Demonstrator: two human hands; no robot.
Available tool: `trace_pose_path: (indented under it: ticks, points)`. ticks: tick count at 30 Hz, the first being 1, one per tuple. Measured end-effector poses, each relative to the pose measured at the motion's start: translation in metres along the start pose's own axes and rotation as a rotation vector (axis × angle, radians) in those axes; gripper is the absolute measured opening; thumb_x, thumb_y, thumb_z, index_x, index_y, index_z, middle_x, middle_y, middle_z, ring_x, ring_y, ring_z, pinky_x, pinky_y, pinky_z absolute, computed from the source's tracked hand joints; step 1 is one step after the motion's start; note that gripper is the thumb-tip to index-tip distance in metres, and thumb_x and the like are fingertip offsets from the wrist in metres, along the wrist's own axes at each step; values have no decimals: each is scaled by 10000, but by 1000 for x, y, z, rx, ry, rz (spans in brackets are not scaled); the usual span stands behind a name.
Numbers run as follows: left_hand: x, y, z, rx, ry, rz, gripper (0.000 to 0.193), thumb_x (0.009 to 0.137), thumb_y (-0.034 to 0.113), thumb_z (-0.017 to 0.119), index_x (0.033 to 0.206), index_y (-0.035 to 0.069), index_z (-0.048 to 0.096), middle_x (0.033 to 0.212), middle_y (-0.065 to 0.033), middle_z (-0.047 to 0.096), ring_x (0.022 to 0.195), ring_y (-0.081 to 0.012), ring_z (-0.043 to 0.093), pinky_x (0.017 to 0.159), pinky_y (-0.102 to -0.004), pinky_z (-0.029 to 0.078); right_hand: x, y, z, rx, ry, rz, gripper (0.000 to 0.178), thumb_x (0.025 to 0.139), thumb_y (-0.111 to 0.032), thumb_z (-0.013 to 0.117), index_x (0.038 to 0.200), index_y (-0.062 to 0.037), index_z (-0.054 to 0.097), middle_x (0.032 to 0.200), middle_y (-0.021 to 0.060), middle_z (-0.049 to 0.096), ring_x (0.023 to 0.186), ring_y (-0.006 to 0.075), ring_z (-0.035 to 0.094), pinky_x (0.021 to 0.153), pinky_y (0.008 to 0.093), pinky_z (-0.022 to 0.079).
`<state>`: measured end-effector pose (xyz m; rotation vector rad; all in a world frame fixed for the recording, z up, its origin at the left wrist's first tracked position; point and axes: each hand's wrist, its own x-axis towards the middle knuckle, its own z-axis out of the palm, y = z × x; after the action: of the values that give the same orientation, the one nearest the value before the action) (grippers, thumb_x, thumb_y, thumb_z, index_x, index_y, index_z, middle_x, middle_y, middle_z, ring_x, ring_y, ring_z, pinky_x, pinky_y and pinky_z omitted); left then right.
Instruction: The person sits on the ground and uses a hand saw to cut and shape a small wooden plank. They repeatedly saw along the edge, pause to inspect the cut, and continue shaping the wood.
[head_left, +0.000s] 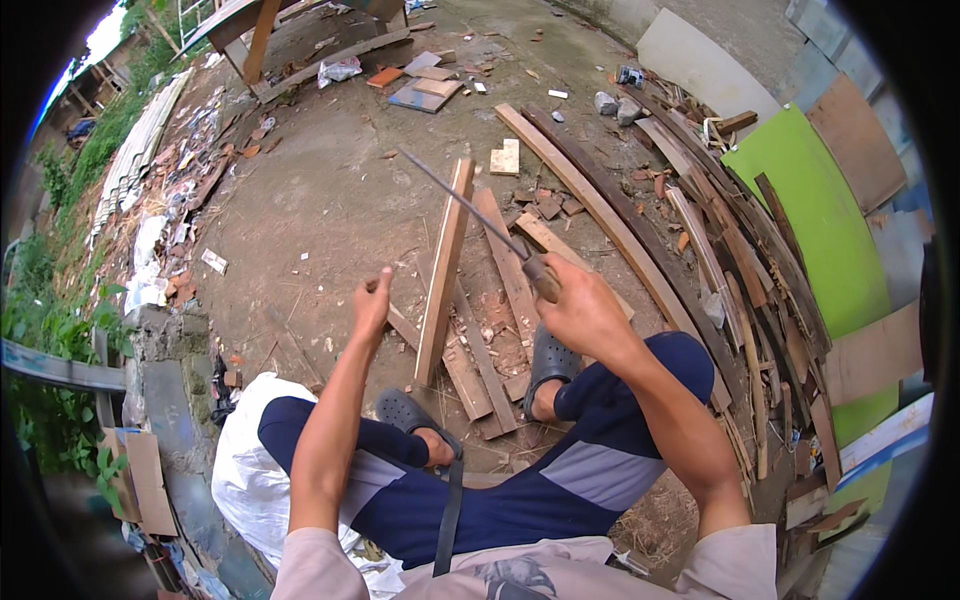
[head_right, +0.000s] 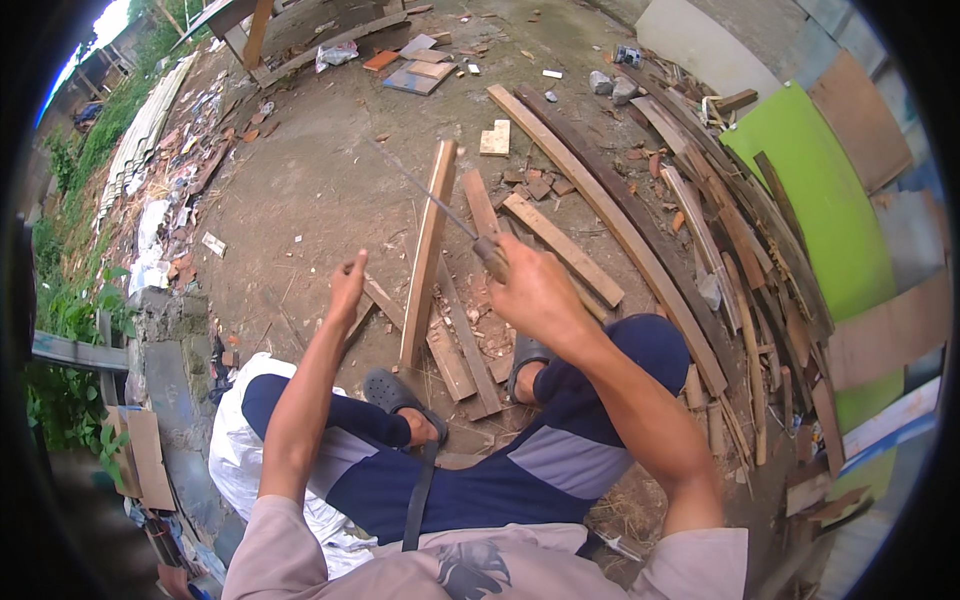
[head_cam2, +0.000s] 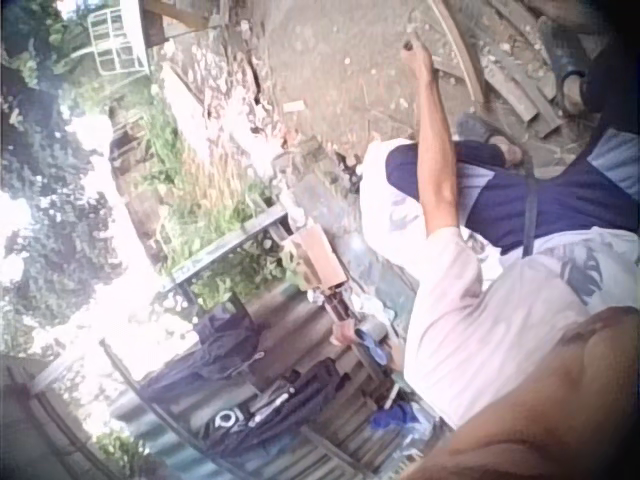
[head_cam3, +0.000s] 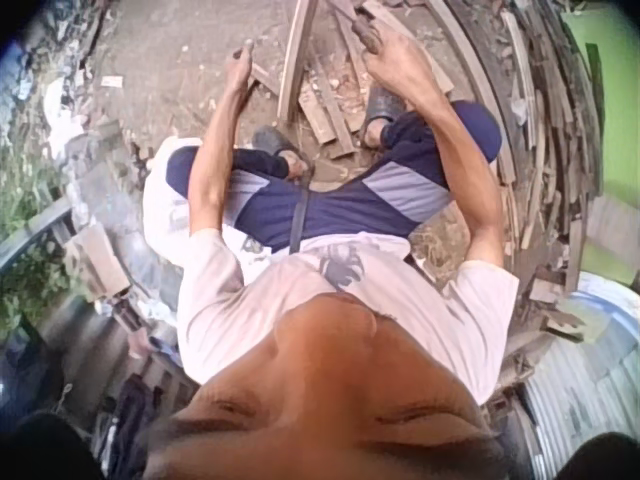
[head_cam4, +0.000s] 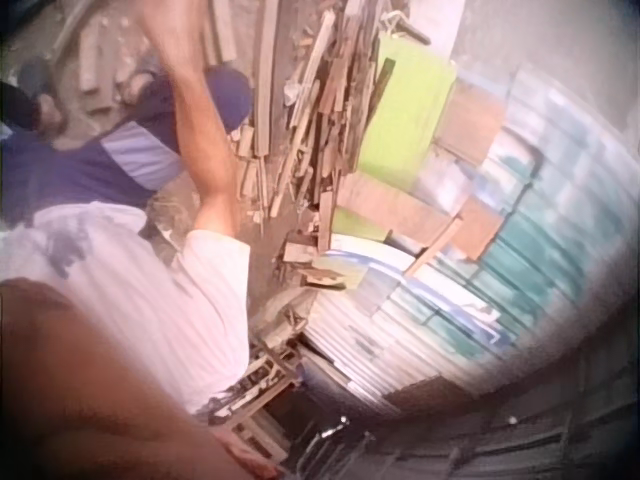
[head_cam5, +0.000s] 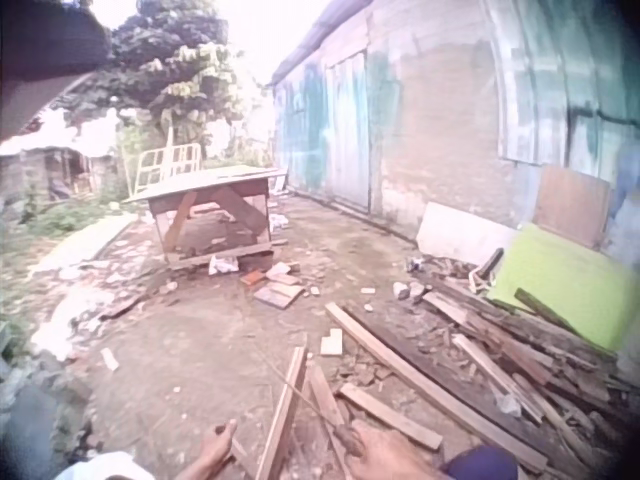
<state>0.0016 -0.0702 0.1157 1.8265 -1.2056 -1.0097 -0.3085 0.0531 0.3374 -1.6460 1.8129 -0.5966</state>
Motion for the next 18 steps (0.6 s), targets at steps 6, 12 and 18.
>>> trace_pose_path:
  ticks: [6,12,18]
  points:
    - [4,-71,61,643,-282,-95,1056,771,803,619,1305,-107,564,1272,-343,612,1243,-439,584,1033,-489,471,1,48,-21,-121,144,81,365,829,-139,727,1118,21,572,995,306,669,988,492,630,836,523,490]
    - [-30,-114,106,809,-434,-215,1216,690,805,693,1462,-77,368,1334,-331,575,1234,-439,592,1045,-512,475,2,60,-14,-200,72,141,355,819,-138,736,1095,16,576,930,314,672,929,507,635,813,551,493]
    - [-47,-130,117,690,-288,-225,1076,743,613,777,1494,-14,328,1256,-310,621,1210,-429,603,1027,-497,482,14,50,-5,-187,-12,144,383,821,-153,746,1108,37,577,938,322,673,922,509,645,821,533,498]
